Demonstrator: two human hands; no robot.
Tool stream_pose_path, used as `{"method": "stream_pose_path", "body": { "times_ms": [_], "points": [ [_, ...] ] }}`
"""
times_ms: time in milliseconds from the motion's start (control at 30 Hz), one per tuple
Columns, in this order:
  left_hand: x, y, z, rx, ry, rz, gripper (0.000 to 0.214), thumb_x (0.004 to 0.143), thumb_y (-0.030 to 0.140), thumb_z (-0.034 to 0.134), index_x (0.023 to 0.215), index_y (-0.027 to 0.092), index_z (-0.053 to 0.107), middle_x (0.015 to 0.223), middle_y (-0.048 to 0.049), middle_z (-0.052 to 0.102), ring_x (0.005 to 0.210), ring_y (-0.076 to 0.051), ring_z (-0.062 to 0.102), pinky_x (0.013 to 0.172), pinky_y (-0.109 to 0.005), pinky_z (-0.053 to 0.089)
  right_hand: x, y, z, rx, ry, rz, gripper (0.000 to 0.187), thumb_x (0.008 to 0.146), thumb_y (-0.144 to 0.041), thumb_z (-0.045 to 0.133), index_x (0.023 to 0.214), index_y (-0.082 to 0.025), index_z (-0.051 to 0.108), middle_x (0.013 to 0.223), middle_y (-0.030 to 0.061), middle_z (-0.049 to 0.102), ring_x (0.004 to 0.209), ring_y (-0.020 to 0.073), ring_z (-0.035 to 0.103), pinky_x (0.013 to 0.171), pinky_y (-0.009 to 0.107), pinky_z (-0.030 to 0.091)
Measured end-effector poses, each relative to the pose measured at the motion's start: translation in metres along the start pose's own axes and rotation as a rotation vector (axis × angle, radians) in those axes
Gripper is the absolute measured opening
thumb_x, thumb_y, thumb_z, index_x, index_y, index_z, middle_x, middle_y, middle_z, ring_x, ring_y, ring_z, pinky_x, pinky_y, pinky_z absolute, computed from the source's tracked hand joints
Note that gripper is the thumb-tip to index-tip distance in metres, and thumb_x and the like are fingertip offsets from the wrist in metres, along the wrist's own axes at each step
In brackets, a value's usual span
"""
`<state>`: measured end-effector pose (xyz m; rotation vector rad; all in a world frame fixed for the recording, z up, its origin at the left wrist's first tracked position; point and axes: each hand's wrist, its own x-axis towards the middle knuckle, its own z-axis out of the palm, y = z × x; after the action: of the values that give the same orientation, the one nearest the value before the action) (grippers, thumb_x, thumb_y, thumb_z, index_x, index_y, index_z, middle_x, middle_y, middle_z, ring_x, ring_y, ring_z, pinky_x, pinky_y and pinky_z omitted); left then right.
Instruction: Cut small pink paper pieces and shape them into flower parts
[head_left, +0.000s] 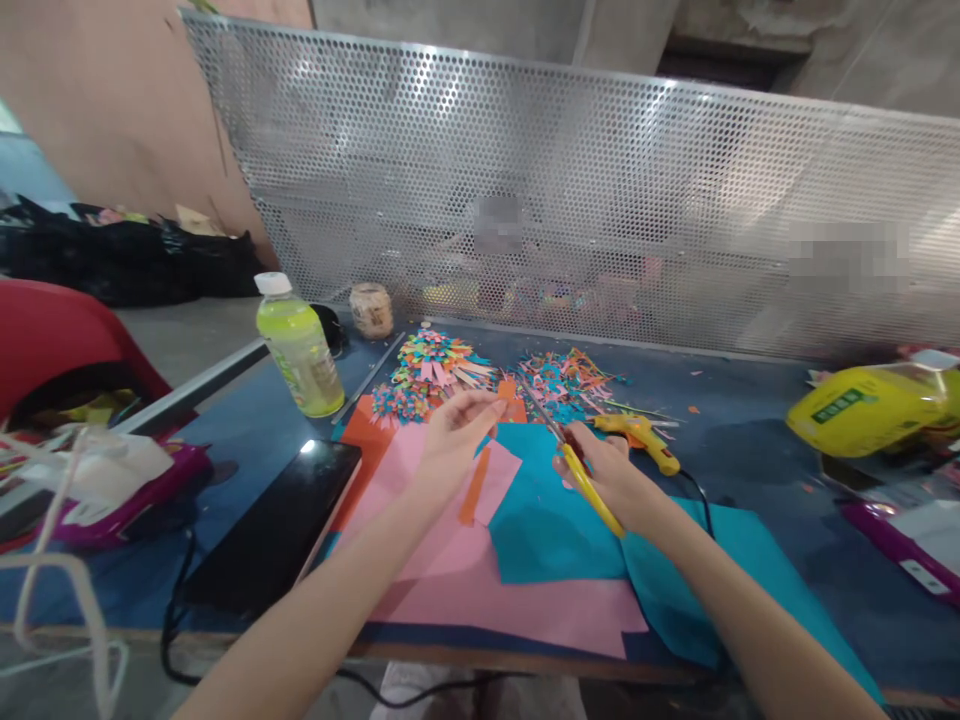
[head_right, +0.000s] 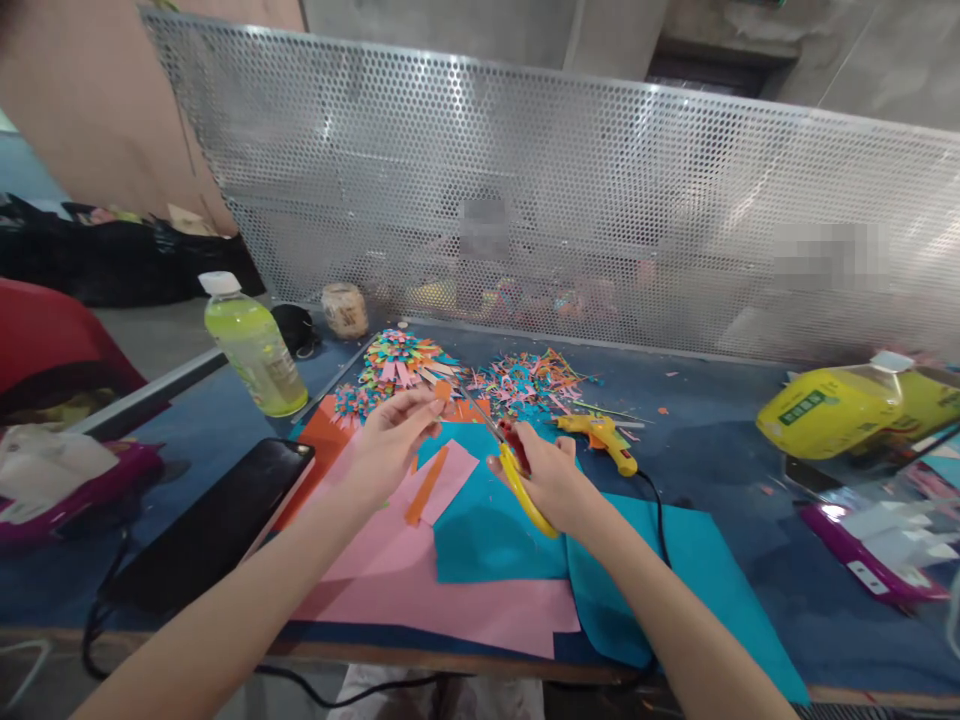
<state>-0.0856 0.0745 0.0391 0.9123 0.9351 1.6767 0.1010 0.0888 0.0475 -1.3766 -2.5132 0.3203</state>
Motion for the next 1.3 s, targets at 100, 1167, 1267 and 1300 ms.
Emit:
{"method": "stream_pose_path", "body": {
  "times_ms": [100,1167,1267,1300],
  "points": [
    [-0.006,-0.001,0.005,0.018,-0.035,-0.010,0.014,0.062,0.028,0.067,0.066,0.016,0.060,0.063,0.0003,0.064,0.052,-0.006,0.051,0.050,-0.018,0.038,-0.005,0.003,0.003,0.019,-0.020,-0.015,0.022,0.084,-0.042,0.032,0.082,-0.021,0.037,0.066,-0.0008,0.057,0.059,0.0171,0.048,0.071,0.035,0.030],
    [-0.017,-0.006,0.013,0.137,-0.110,0.014,0.015,0.071,0.031,0.060,0.067,0.017,0.056,0.067,-0.0021,0.066,0.054,-0.010,0.054,0.051,-0.022,0.039,-0.012,0.001,0.011,0.001,-0.020,-0.056,0.021,0.087,-0.039,0.027,0.077,-0.021,0.032,0.062,0.0012,0.055,0.061,0.0191,0.050,0.073,0.037,0.033],
    [-0.015,-0.008,0.011,0.113,-0.097,0.022,0.015,0.071,0.031,0.060,0.069,0.017,0.056,0.066,-0.0016,0.065,0.057,-0.010,0.055,0.052,-0.022,0.039,-0.013,0.003,0.011,-0.032,-0.004,-0.038,0.022,0.086,-0.040,0.027,0.076,-0.021,0.034,0.061,0.0018,0.054,0.062,0.0202,0.049,0.070,0.037,0.034],
    [-0.015,-0.008,0.011,0.105,-0.091,0.023,0.015,0.071,0.031,0.060,0.069,0.017,0.056,0.065,-0.0014,0.065,0.057,-0.010,0.055,0.052,-0.022,0.039,-0.013,0.004,0.010,-0.038,0.001,-0.037,0.022,0.086,-0.039,0.028,0.076,-0.021,0.034,0.061,0.0021,0.054,0.062,0.0206,0.049,0.069,0.036,0.034]
  ]
}}
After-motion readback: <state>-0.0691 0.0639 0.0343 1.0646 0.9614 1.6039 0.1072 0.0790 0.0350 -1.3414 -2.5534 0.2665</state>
